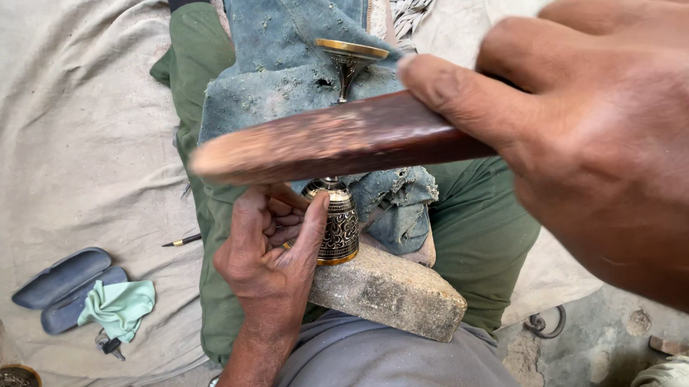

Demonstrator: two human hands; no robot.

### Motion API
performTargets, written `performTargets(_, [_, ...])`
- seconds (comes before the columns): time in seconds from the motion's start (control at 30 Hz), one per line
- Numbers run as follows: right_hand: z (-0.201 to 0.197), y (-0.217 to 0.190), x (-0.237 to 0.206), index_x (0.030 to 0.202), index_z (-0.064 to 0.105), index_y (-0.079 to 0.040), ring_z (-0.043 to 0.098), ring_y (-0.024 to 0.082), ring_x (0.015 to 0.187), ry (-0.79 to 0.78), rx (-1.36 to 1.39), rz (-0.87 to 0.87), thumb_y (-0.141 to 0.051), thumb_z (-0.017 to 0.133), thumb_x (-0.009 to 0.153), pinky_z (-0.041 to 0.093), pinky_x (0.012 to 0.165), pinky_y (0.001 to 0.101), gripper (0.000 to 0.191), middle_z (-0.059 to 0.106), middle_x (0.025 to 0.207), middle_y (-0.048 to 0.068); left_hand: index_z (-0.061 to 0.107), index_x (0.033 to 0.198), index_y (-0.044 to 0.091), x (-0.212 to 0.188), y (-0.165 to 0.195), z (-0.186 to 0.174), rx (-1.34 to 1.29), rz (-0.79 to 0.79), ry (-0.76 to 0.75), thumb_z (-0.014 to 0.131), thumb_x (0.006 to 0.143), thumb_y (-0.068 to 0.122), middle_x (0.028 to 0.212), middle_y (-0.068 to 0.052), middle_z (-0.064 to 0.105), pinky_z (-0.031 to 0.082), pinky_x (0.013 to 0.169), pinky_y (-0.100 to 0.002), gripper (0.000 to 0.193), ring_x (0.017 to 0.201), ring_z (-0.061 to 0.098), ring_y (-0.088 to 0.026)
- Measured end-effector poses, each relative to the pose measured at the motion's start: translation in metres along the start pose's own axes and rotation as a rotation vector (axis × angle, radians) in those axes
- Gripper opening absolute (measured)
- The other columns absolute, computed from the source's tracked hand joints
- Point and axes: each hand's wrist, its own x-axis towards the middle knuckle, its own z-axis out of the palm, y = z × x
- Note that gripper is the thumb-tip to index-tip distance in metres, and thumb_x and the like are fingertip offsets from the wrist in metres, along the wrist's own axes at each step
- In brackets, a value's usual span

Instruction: The person sits on the ground with an ornate brass bell resting on a stone block on their lap. They hold a small punch against the bell's surface with one hand and repeatedly strike the punch with a wooden mallet held in the other hand, repositioning the punch between strikes to work the bell's decorated surface.

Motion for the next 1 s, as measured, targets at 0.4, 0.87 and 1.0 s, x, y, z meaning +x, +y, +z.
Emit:
performTargets(0.4, [0.005,-0.003,0.001,0.139,0.066,-0.006,0.070,0.025,0.079,0.015,0.013,0.012,-0.007,0.078,0.078,0.058,0.069,0.0412,0.063,0.072,0.092,0.011,0.056,0.129,-0.003,0.000,0.001,0.001,-0.031,-0.029,0.012,0.079,0.096,0.002,0.093,-0.006,0.070,0.064,0.072,-0.020,0.041,0.082,0.069,-0.005])
performTargets(0.87, [-0.001,-0.002,0.004,0.132,0.066,-0.005,0.070,0.028,0.083,0.059,0.173,0.082,-0.002,0.074,0.081,0.057,0.076,0.0417,0.052,0.071,0.090,0.013,0.056,0.129,-0.003,-0.001,0.002,0.003,-0.034,0.021,0.027,0.078,0.096,-0.001,0.095,-0.006,0.069,0.060,0.073,-0.020,0.040,0.084,0.066,-0.005])
performTargets(1.0, [0.001,0.000,0.000,0.125,0.066,-0.010,0.070,0.026,0.083,-0.074,0.121,0.215,-0.007,0.077,0.079,0.057,0.079,0.0419,0.048,0.070,0.088,0.010,0.056,0.131,-0.003,0.000,0.001,0.004,-0.037,-0.026,0.031,0.078,0.095,0.000,0.090,-0.005,0.069,0.062,0.069,-0.019,0.042,0.079,0.066,-0.004])
